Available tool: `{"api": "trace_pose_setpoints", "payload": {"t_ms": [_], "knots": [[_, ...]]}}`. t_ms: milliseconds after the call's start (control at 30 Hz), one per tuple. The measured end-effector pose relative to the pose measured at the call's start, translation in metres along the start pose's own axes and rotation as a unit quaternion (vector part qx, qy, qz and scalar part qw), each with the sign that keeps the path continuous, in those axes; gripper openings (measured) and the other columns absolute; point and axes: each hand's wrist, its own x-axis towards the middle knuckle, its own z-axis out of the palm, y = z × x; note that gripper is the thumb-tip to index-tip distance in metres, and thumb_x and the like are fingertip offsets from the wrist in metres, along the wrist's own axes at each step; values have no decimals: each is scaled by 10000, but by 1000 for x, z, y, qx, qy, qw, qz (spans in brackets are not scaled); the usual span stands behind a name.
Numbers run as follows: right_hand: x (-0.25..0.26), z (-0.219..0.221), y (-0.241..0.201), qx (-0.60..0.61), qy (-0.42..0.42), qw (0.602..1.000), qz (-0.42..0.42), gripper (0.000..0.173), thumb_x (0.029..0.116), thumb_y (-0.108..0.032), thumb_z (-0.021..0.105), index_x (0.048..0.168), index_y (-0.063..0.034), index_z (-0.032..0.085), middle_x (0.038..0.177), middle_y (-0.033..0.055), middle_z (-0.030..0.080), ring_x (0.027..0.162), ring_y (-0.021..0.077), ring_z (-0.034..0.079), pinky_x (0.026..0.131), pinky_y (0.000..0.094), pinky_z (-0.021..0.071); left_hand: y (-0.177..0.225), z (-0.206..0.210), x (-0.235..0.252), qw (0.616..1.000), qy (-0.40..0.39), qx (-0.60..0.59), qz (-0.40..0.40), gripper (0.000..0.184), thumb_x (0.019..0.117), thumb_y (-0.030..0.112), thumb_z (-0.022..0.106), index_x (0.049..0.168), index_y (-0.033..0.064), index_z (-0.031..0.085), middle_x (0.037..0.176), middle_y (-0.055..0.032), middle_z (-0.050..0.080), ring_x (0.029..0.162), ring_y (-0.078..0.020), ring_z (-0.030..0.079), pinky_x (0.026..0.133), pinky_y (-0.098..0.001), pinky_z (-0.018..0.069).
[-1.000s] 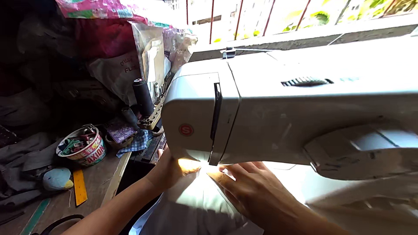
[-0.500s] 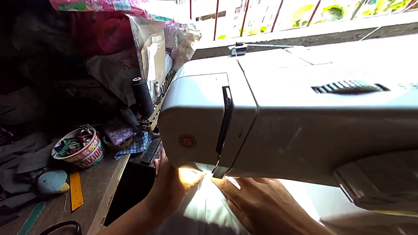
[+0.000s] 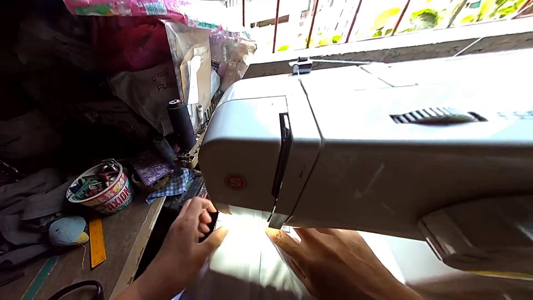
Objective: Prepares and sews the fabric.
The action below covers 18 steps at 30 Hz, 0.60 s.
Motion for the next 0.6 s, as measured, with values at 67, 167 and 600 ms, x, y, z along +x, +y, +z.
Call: {"api": "trace_pose_setpoints", "payload": {"t_ms": [67,167,600], "knots": [[0,0,-1,0,-1,1000,1,259,857,-129,589,1026,-194,774,880,114,700,720,307,677,562,423,501,-9,-12,-7,985,-111,-98,-93,428,936,379,647,1218,61,592,1019,-12,663,874,-76,677,777,-278,575],[1,-1,-1,1,-6,1000,2,258,856,-126,591,1029,-184,774,870,120,696,715,314,676,558,422,509,-29,-15,-11,929,-227,-235,-175,228,991,380,601,976,152,602,812,97,624,781,1,617,763,-224,523],[-1,-3,-1,5,-22,1000,13,291,864,-126,565,1055,-199,772,902,139,701,791,368,685,573,435,519,-9,45,11,934,241,-25,261,151,941,148,558,893,115,698,1041,-27,591,942,-7,572,843,-132,489]]}}
